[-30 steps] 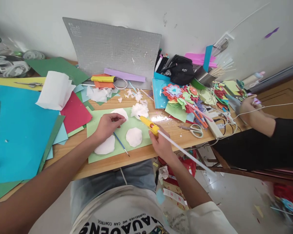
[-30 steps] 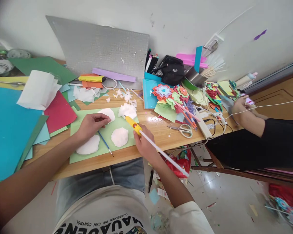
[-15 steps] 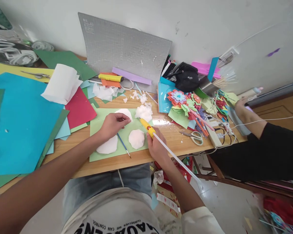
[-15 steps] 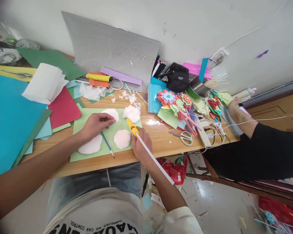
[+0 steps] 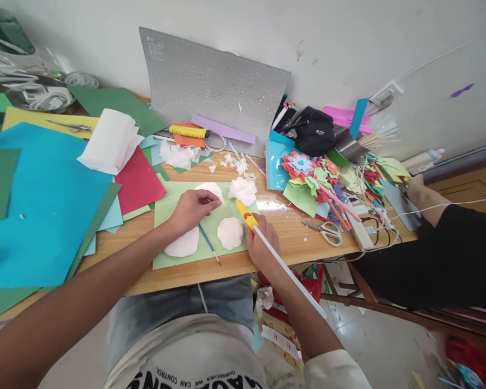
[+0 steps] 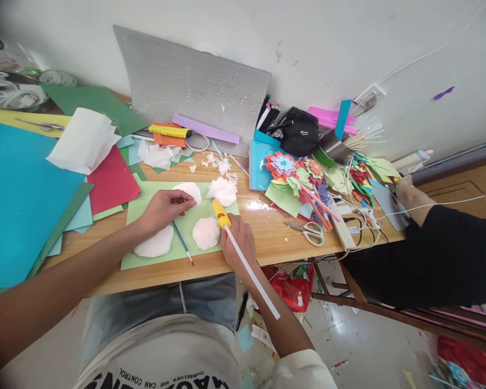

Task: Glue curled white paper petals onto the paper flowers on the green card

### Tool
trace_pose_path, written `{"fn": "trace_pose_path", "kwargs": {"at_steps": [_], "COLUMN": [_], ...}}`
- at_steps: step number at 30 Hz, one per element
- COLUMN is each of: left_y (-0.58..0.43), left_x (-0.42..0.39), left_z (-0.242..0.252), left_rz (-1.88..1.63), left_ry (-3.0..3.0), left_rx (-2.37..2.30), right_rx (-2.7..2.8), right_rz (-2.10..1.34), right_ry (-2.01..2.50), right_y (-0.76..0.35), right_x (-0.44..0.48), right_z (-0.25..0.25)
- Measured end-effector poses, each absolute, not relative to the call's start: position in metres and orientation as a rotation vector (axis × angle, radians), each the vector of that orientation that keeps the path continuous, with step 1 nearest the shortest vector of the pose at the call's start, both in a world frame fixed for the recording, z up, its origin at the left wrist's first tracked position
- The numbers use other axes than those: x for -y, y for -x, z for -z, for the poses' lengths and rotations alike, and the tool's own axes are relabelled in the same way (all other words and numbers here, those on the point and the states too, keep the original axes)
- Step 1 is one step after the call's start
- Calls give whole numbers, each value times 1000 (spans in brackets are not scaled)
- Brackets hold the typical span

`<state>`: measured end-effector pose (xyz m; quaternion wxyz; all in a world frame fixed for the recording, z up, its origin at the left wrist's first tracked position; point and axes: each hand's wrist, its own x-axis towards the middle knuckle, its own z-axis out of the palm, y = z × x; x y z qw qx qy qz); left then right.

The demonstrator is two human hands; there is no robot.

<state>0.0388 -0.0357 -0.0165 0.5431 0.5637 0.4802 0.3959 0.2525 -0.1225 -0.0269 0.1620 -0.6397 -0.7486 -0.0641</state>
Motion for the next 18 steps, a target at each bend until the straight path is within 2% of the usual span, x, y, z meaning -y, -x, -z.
{"fn": "trace_pose_path", "kwargs": {"at_steps": [18], "left_y": [-39], "left_x": [35], "left_z": [16], "left_rz": [-909], "left_ry": [-1376], "left_rx": [-1162], "right_rx": [2161], "right_rz": [233], "right_ry": [1808], "right_y": [-256], "right_x": [122], "right_z": [34]}}
